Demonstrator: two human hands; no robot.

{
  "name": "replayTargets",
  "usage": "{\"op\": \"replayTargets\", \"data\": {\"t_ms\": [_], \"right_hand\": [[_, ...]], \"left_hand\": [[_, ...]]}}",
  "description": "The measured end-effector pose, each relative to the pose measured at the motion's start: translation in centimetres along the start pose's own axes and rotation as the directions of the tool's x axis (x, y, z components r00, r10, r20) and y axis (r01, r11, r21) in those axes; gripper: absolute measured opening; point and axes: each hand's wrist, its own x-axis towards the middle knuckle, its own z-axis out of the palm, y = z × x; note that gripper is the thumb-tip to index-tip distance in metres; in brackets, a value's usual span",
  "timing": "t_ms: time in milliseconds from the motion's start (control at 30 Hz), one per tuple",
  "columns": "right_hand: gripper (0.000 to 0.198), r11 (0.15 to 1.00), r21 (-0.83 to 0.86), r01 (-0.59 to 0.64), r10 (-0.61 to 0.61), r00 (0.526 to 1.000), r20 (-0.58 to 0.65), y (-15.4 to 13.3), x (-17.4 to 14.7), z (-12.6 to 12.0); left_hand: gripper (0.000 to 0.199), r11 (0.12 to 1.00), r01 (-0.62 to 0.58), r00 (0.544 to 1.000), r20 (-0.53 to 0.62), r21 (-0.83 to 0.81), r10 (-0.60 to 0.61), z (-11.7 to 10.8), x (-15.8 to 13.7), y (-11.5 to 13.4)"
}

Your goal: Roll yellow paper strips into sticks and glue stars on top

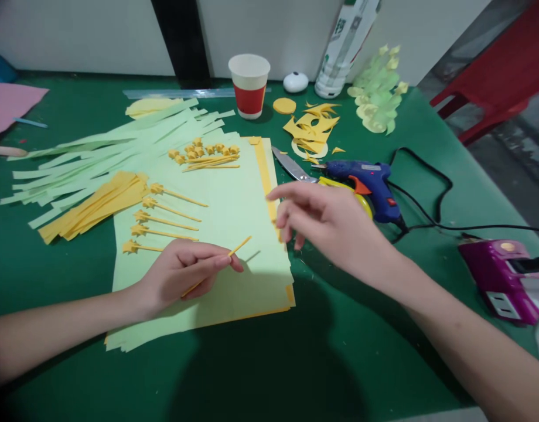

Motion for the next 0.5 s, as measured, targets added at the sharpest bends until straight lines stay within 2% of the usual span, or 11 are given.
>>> {"op": "replayTargets", "data": {"t_ms": [67, 133, 200, 233, 300, 400, 500], "right_hand": [[0.029, 0.959, -0.28, -0.043, -0.031, 0.966, -0.255, 1.7, -0.1, -1.1], [0.034, 0.902, -0.407, -0.143, -0.061, 0.891, -0.449, 3.9, -0.3, -2.4], [0.04, 0.83, -0.491, -0.265, -0.072, 0.822, -0.565, 6.1, -0.5, -3.5], [0.044, 0.798, -0.513, -0.318, -0.055, 0.807, -0.587, 7.2, -0.6, -4.0], [0.049, 0.743, -0.53, -0.409, 0.027, 0.809, -0.587, 9.0, -0.8, -4.8], [0.038, 0.692, -0.532, -0.489, 0.204, 0.838, -0.506, 10.6, -0.8, -5.6], [0.033, 0.676, -0.504, -0.538, 0.333, 0.833, -0.443, 11.1, -0.3, -6.2]], "left_hand": [[0.023, 1.0, 0.009, 1.0, -0.002, -0.008, -0.009, 0.0, 0.0, 0.1], [0.022, 1.0, 0.021, 1.0, 0.006, -0.008, -0.021, 0.0, 0.0, 0.2], [0.022, 1.0, 0.024, 1.0, 0.016, 0.003, -0.024, 0.0, 0.0, 0.3], [0.022, 1.0, 0.019, 1.0, 0.019, 0.01, -0.02, 0.0, 0.0, 0.3], [0.023, 1.0, 0.007, 1.0, 0.018, 0.024, -0.008, 0.1, -0.1, 0.3], [0.024, 0.999, -0.012, 1.0, -0.001, 0.04, 0.012, 0.1, 0.0, 0.3], [0.027, 0.998, -0.033, 0.999, -0.012, 0.058, 0.033, 0.2, 0.0, 0.3]]}}
